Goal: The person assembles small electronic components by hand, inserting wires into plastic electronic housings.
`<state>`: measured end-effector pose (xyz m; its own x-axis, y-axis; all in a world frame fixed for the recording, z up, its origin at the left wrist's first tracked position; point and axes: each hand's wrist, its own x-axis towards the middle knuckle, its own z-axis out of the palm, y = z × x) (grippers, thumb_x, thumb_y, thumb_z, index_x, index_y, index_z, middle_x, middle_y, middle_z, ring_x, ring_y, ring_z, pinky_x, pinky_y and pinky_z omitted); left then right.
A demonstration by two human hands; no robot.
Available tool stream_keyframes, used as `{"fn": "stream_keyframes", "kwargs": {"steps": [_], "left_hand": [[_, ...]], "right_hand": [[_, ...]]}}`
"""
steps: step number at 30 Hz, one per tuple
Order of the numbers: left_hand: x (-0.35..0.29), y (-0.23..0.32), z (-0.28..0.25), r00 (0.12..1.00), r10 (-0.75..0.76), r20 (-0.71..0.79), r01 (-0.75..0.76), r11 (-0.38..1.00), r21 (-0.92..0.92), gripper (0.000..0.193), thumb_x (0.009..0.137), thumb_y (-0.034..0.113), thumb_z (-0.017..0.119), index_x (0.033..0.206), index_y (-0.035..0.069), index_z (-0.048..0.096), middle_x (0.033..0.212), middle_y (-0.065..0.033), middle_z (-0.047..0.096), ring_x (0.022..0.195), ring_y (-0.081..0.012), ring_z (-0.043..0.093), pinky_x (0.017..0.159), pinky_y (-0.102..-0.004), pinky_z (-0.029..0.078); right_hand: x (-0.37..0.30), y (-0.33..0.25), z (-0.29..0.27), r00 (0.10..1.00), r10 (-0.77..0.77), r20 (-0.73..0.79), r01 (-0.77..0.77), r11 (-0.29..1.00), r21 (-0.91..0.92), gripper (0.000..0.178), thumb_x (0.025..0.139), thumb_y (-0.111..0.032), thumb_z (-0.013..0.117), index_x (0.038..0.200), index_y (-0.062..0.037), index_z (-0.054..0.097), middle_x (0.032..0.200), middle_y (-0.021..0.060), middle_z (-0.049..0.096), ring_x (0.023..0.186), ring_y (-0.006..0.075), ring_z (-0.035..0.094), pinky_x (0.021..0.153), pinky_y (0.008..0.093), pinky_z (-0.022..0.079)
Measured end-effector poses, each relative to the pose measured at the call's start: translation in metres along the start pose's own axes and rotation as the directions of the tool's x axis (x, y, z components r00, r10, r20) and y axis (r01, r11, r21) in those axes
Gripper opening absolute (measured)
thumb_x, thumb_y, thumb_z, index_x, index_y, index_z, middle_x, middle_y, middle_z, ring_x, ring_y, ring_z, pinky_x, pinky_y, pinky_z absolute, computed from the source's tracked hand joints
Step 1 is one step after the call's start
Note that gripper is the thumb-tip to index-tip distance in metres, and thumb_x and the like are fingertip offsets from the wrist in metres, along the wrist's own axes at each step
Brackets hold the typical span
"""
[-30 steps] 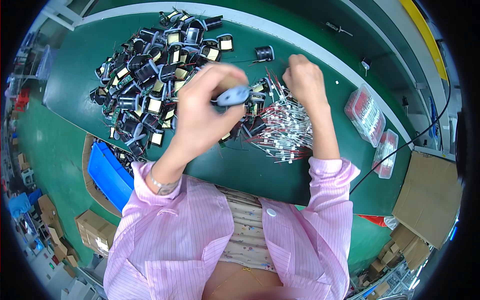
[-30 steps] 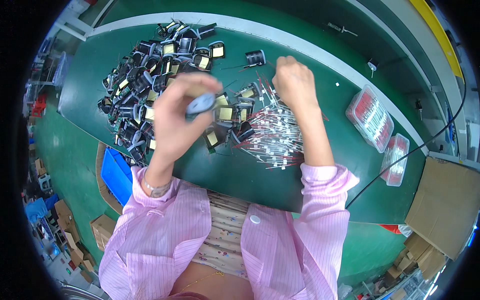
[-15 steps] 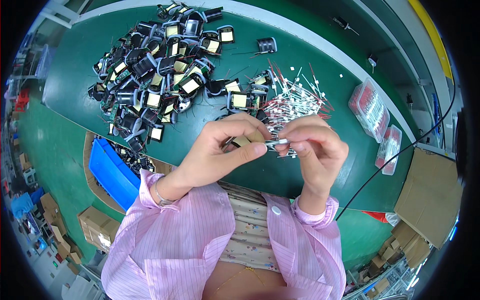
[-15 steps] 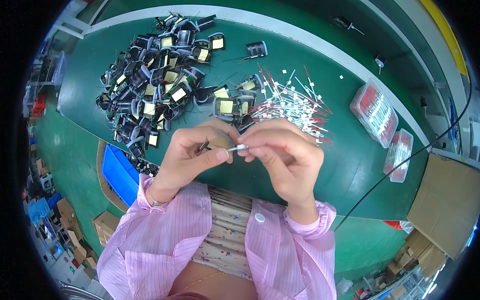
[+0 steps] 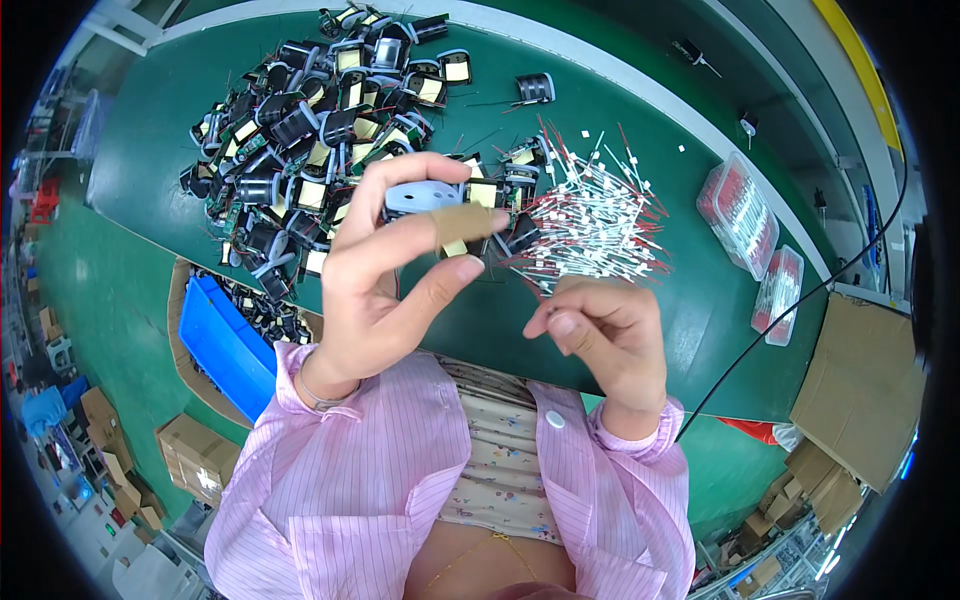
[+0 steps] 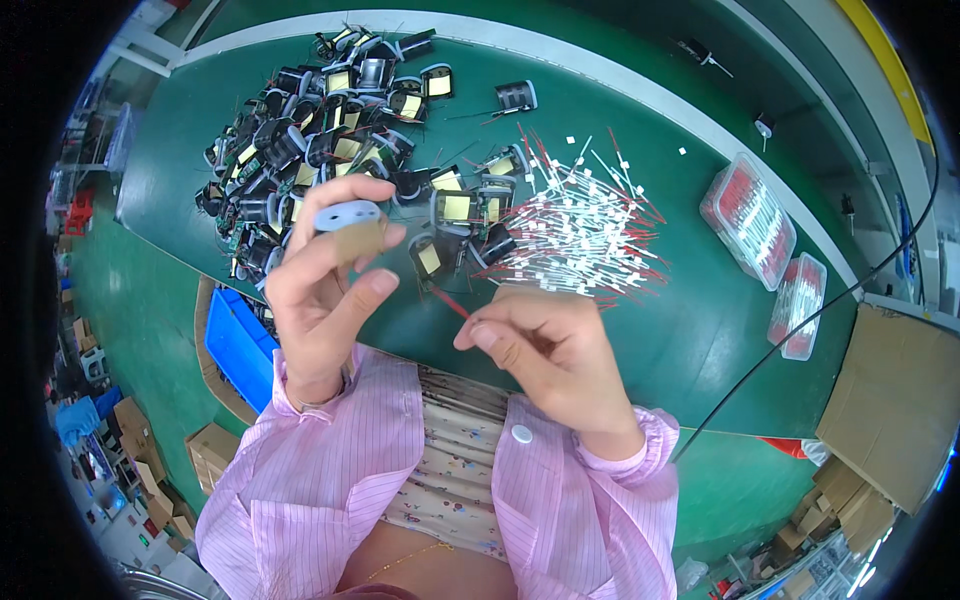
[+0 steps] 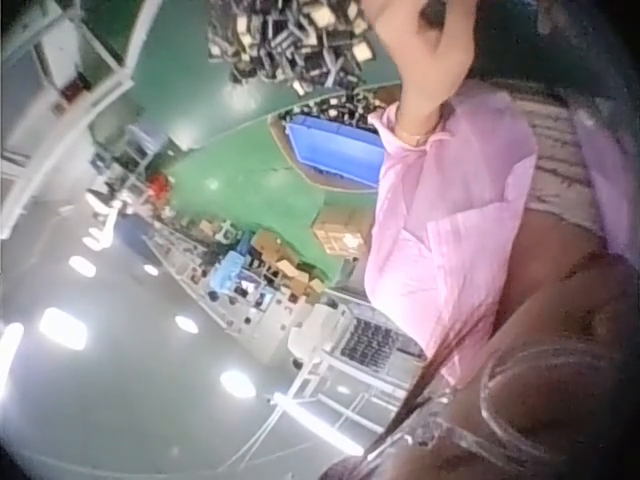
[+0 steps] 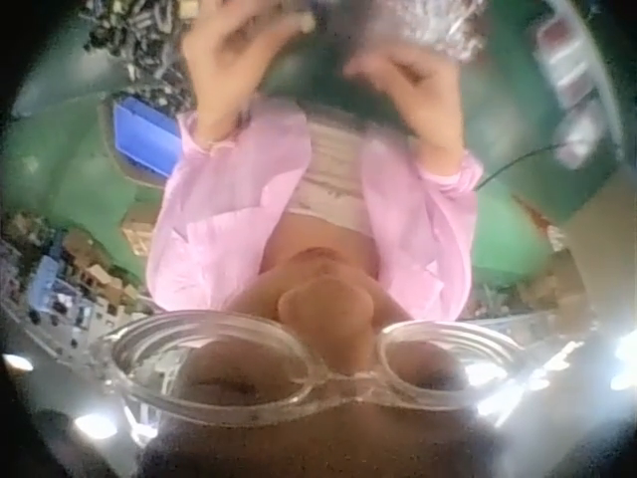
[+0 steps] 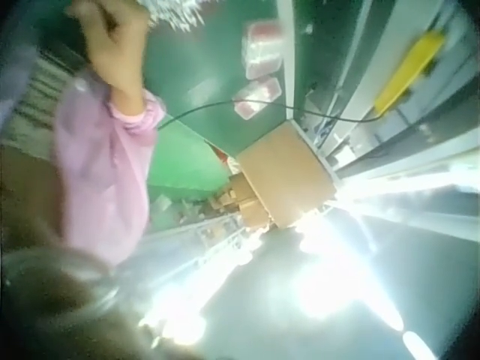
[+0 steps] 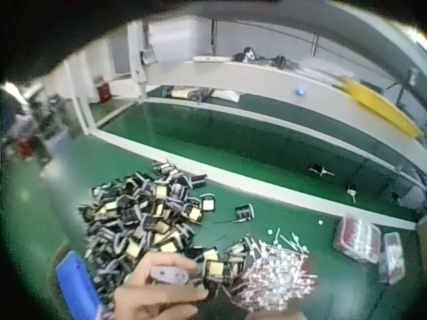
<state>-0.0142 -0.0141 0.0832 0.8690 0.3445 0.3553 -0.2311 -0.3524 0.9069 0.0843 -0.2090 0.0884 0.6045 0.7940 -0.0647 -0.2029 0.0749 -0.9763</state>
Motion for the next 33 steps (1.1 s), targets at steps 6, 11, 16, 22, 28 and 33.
{"fn": "stream_keyframes", "kwargs": {"steps": [6, 11, 16, 22, 28, 33], "left_hand": [[0.01, 0.018, -0.004, 0.974, 0.07, 0.215, -0.105, 0.982, 0.159, 0.022, 0.069, 0.004, 0.072, 0.091, 0.003, 0.073, 0.124, -0.0178, 0.05, 0.092, -0.0207, 0.054, 0.079, -0.0298, 0.044], [-0.001, 0.007, 0.007, 0.944, 0.112, 0.311, -0.171, 0.971, 0.169, 0.02, 0.063, 0.008, 0.078, 0.081, 0.004, 0.071, 0.116, -0.0169, 0.054, 0.096, -0.0275, 0.058, 0.08, -0.0348, 0.047], [-0.002, 0.01, 0.015, 0.948, 0.084, 0.307, -0.115, 0.99, 0.083, 0.014, 0.066, 0.002, 0.073, 0.078, 0.002, 0.067, 0.109, -0.0153, 0.054, 0.091, -0.0295, 0.061, 0.07, -0.0341, 0.05], [-0.012, 0.004, 0.013, 0.966, -0.158, 0.206, 0.191, 0.97, -0.15, 0.009, 0.071, -0.001, 0.073, 0.079, 0.001, 0.071, 0.104, -0.0117, 0.056, 0.083, -0.0158, 0.06, 0.065, -0.0267, 0.049], [-0.016, 0.004, 0.019, 0.92, -0.272, 0.283, 0.373, 0.832, -0.41, 0.011, 0.073, -0.004, 0.071, 0.083, 0.0, 0.071, 0.104, -0.0115, 0.057, 0.085, -0.0124, 0.06, 0.071, -0.0238, 0.047], [-0.02, -0.005, 0.017, 0.926, -0.274, 0.261, 0.368, 0.808, -0.459, 0.012, 0.074, -0.006, 0.07, 0.085, -0.003, 0.07, 0.107, -0.0119, 0.055, 0.086, -0.011, 0.059, 0.073, -0.0219, 0.048]], "right_hand": [[-0.007, -0.005, 0.003, 0.987, 0.155, 0.046, -0.135, 0.948, -0.29, 0.012, 0.089, -0.004, 0.061, 0.082, 0.0018, 0.069, 0.062, 0.0018, 0.057, 0.045, 0.002, 0.034, 0.042, 0.0241, 0.023], [-0.008, -0.009, 0.004, 0.982, 0.189, -0.011, -0.183, 0.933, -0.311, 0.012, 0.088, -0.006, 0.063, 0.081, 0.0006, 0.07, 0.054, 0.0001, 0.055, 0.044, 0.0021, 0.035, 0.041, 0.0235, 0.024], [-0.008, -0.006, 0.006, 0.994, 0.106, -0.016, -0.102, 0.891, -0.442, 0.01, 0.087, -0.007, 0.065, 0.082, 0.0005, 0.07, 0.053, 0.0005, 0.055, 0.045, 0.0031, 0.038, 0.042, 0.0227, 0.026], [-0.007, -0.007, 0.011, 0.988, 0.001, -0.155, -0.038, 0.971, -0.235, 0.011, 0.078, 0.002, 0.071, 0.089, 0.0033, 0.069, 0.066, 0.0069, 0.065, 0.052, 0.0082, 0.055, 0.045, 0.022, 0.04], [-0.011, -0.005, 0.007, 0.984, -0.133, -0.121, 0.123, 0.989, -0.088, 0.016, 0.075, 0.008, 0.072, 0.09, 0.0067, 0.068, 0.078, 0.0121, 0.068, 0.063, 0.0132, 0.064, 0.049, 0.0207, 0.047], [-0.012, -0.011, 0.003, 0.98, -0.112, -0.164, 0.113, 0.994, 0.0, 0.016, 0.074, 0.008, 0.071, 0.09, 0.0065, 0.068, 0.078, 0.0111, 0.067, 0.065, 0.0125, 0.063, 0.052, 0.0205, 0.047]]}}
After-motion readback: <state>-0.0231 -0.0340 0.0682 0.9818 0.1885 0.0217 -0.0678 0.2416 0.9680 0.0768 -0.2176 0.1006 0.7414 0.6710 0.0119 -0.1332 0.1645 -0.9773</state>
